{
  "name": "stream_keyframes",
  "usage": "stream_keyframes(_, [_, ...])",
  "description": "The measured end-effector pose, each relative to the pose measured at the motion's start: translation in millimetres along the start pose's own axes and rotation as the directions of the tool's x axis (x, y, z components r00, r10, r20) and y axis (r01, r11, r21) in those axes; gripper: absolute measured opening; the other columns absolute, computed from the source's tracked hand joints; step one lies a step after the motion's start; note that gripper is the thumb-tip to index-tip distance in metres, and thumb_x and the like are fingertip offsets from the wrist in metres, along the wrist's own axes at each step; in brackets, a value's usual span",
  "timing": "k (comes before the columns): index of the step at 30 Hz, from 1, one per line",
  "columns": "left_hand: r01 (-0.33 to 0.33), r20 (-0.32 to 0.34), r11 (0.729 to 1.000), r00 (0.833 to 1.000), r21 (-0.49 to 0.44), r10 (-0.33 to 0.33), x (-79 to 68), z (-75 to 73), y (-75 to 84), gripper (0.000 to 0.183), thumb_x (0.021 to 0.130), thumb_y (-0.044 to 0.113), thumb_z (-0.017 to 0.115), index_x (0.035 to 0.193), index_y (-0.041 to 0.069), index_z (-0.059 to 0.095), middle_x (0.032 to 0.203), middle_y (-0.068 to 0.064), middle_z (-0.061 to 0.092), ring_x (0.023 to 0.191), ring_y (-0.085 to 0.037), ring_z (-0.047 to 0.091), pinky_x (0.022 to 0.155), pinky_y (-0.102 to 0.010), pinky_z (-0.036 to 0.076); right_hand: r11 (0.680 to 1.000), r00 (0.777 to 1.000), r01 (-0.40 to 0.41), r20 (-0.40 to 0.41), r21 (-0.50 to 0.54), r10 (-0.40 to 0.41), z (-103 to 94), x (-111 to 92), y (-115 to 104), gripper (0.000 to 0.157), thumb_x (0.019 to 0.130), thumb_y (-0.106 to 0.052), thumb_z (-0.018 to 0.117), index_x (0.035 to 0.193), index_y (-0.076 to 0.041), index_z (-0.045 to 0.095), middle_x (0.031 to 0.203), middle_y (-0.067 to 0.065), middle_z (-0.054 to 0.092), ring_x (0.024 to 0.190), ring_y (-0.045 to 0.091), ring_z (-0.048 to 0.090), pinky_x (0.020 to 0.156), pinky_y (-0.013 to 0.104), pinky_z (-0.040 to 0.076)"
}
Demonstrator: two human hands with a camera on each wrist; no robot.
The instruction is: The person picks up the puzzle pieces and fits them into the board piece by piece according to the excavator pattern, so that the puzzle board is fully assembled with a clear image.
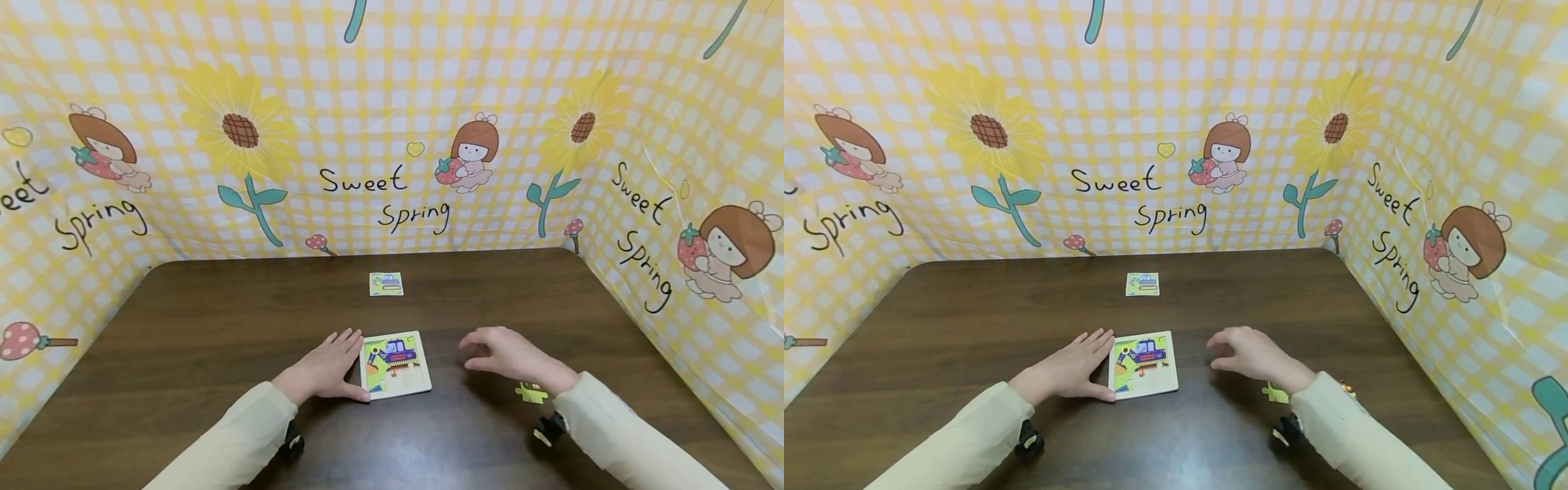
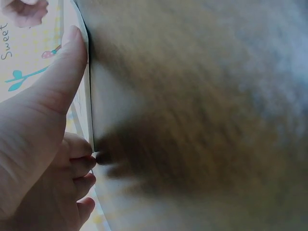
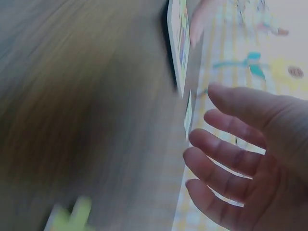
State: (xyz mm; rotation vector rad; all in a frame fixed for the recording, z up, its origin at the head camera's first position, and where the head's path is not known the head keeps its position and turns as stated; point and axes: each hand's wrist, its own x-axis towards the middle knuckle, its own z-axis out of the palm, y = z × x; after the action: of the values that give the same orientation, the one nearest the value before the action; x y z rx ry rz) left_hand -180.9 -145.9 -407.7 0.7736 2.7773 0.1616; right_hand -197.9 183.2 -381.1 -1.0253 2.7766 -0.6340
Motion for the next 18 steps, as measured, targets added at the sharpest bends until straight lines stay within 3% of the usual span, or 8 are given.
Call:
stream_keyframes(8, [-0.002,0.003,1.000,1.000,0.009,0.002,0.5,0.5,-1.1,0.104,0.073,0.066,0.060,0.140,-0.007,0.029,0.146,-0.019,0.025,0.135,-0.033,0.018,0.108,-0.046,0.014,0.997,0.996,-0.066,0.063,0.036,0.064,-16.3,-47.2,36.8,0.035,0.080,-0.030,0.071,0.106,-0.007,0.064,0.090,-0.004,0.059,0.077,0.012,0.054,0.064,0.030,0.046])
stream_keyframes(18, [0.008,0.009,1.000,1.000,0.000,-0.008,0.1,-0.6,-0.7,0.103,0.073,0.065,0.060,0.141,-0.006,0.029,0.147,-0.020,0.024,0.135,-0.033,0.018,0.108,-0.046,0.014,0.999,0.996,-0.040,0.084,0.003,0.040,-13.1,-81.3,57.8,0.027,0.071,-0.028,0.079,0.082,-0.017,0.057,0.075,-0.009,0.046,0.068,0.009,0.046,0.058,0.026,0.040])
